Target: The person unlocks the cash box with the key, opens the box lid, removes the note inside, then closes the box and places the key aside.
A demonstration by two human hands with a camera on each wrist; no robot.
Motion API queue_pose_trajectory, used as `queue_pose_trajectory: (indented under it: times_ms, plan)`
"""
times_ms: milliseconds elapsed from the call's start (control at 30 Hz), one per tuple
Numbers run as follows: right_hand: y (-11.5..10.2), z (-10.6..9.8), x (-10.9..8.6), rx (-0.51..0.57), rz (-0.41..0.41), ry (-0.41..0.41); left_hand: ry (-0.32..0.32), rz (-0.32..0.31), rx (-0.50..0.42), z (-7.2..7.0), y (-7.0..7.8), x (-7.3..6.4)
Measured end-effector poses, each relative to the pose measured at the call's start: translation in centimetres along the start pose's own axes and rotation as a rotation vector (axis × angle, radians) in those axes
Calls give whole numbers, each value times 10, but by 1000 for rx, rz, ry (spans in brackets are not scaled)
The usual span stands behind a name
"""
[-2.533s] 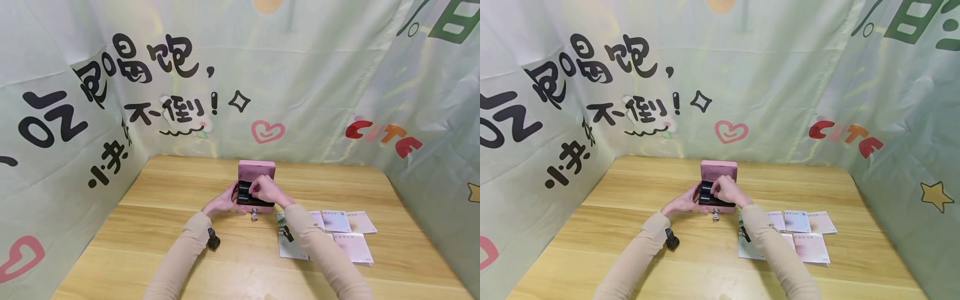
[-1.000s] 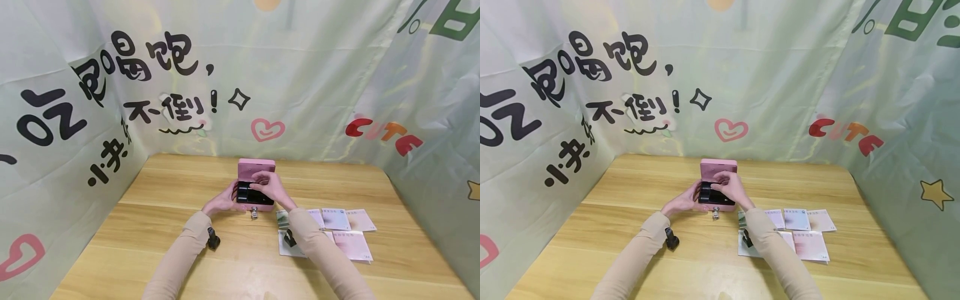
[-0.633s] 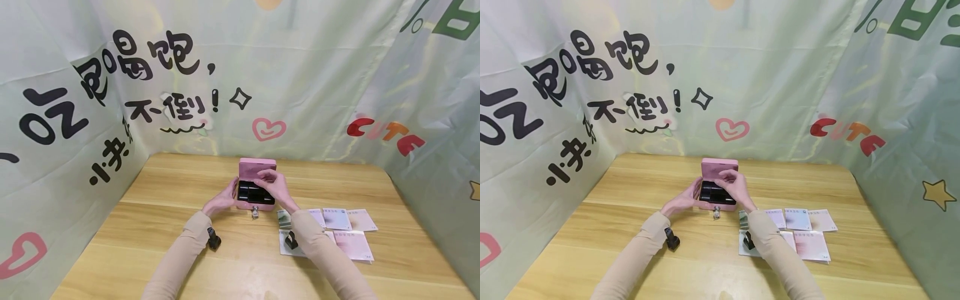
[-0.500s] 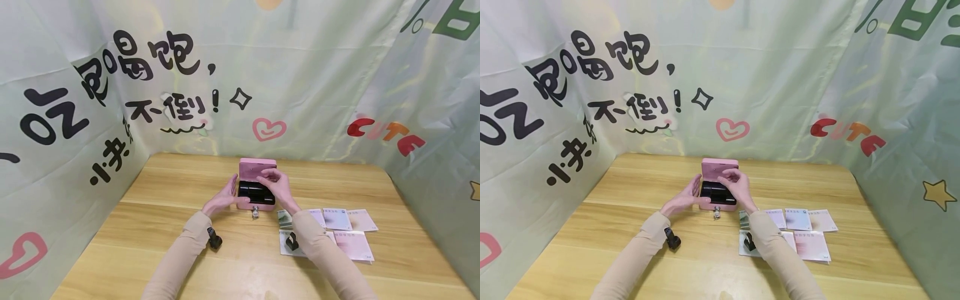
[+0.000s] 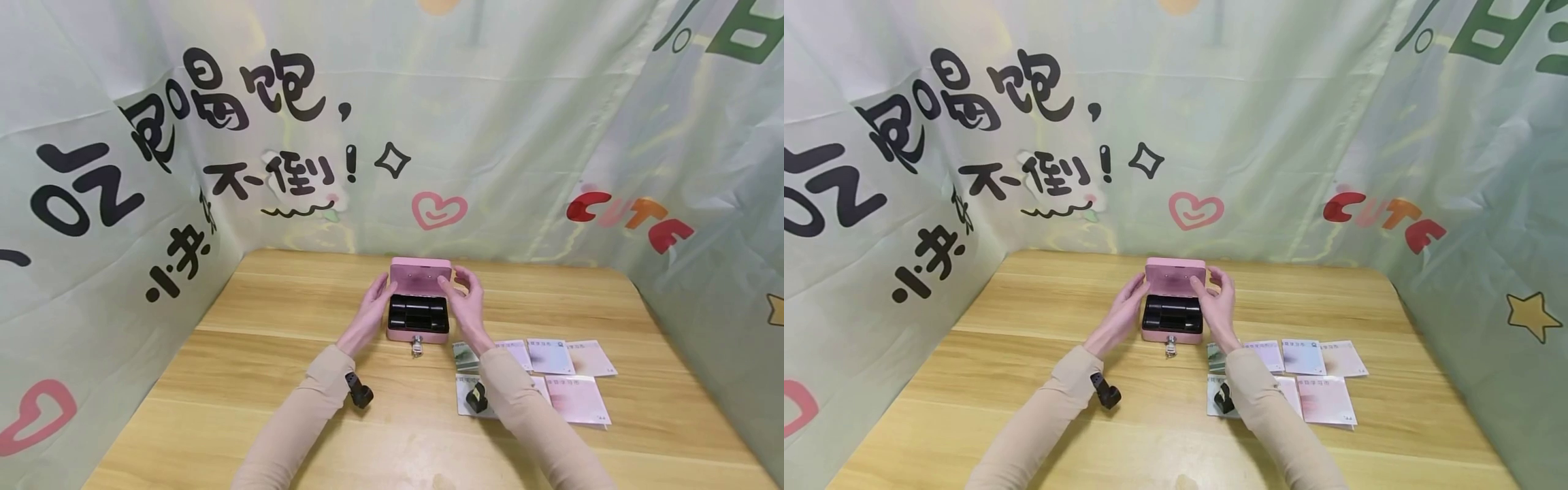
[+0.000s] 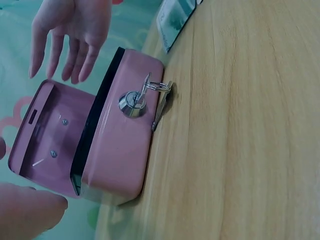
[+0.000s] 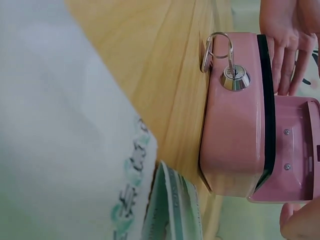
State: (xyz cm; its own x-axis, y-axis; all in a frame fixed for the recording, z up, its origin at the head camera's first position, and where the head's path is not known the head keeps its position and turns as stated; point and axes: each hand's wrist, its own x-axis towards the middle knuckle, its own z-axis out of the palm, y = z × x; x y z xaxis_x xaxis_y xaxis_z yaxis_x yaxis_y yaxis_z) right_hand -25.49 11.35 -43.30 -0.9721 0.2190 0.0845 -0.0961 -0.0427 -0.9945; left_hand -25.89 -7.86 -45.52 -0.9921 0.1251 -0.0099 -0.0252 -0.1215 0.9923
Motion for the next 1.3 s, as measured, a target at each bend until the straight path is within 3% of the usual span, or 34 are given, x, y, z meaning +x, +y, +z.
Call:
queue_pose_trajectory:
  times_ms: [167,300,533,733,967,1300]
  plan:
    - [3,-3,-3,-46,26,-100,3,15,41,3,2,-1]
    - [3,-4,-6,-47,22,-131,26,52,65,3,0,-1]
    - [6,-8,-16,12,65,-62,151,108,141,4,-4,-9]
    - [7,-11,-25,28,97,-7,223,123,131,4,-6,-14]
    - [8,-14,-35,20,143,39,208,106,73,3,-10,-24]
    - [12,-18,-47,39,204,24,160,82,39,3,-15,-37]
